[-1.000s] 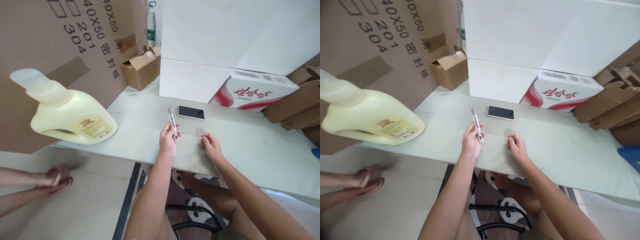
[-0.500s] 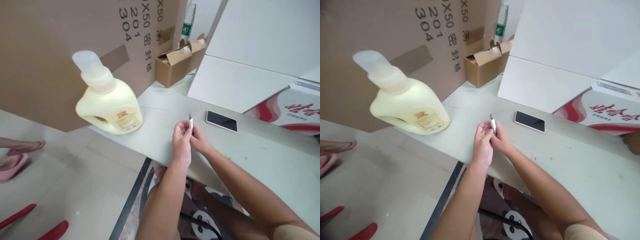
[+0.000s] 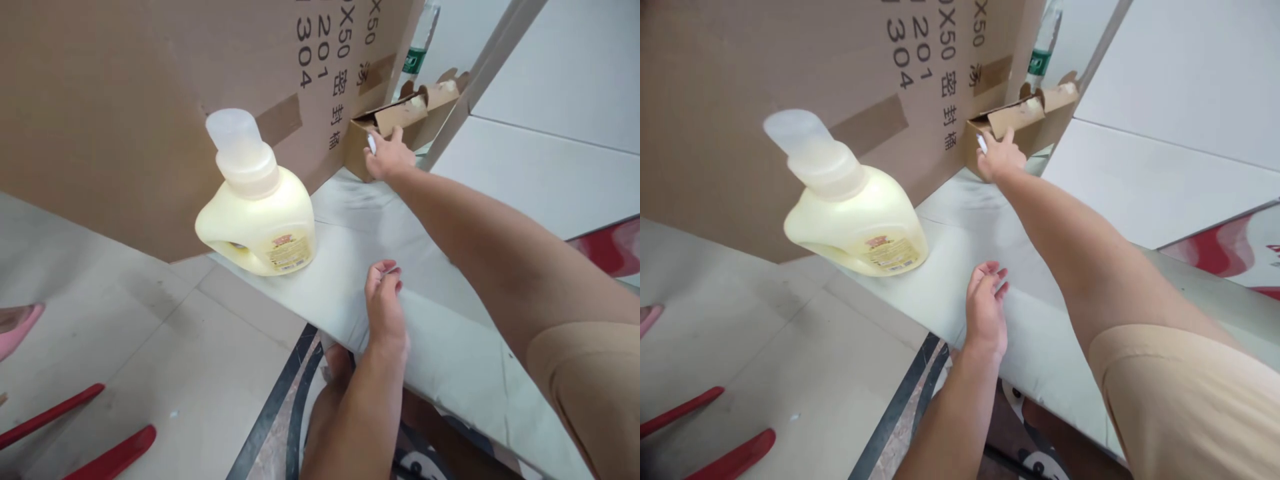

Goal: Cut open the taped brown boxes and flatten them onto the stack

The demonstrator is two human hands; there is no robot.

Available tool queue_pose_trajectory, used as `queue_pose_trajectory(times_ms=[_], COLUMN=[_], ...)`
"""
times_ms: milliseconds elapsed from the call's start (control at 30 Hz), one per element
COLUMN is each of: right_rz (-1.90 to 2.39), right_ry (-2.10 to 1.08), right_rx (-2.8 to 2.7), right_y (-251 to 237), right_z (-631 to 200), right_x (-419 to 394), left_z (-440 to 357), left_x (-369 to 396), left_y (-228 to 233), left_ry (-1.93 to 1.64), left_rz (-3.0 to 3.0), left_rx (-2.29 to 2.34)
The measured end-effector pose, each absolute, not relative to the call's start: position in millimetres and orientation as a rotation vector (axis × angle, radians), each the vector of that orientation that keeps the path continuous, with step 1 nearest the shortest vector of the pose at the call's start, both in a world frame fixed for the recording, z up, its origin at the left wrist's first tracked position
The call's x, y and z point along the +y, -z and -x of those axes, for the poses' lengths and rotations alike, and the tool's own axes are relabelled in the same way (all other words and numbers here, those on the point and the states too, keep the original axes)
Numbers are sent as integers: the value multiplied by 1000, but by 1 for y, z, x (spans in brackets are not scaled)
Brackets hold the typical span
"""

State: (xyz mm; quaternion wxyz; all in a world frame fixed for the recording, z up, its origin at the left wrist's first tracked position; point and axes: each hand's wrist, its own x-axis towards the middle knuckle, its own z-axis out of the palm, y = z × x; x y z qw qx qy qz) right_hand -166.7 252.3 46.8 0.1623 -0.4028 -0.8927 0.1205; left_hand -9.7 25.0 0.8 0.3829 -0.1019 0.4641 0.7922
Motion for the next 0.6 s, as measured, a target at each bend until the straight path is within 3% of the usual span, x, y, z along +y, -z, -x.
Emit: queue_pose_trajectory(times_ms=[100,300,467,600], right_rz=[1244,911,620,767], right_ry=[-312,-467,-742,-942], right_rx=[-2545,-2408,-2115,-1731], right_y=[-49,-22,3,15], right_z=[170,124,-2,-125], right_x=[260,262,215,149], left_z=[17,21,16,16], left_x=[19,12,10,8], left_y=[1,4,5,5], left_ry=[-2010,-2026,-2203,-2442], left_rz=[266,245,158,-86], left_rx=[1205,1234,1444,1702])
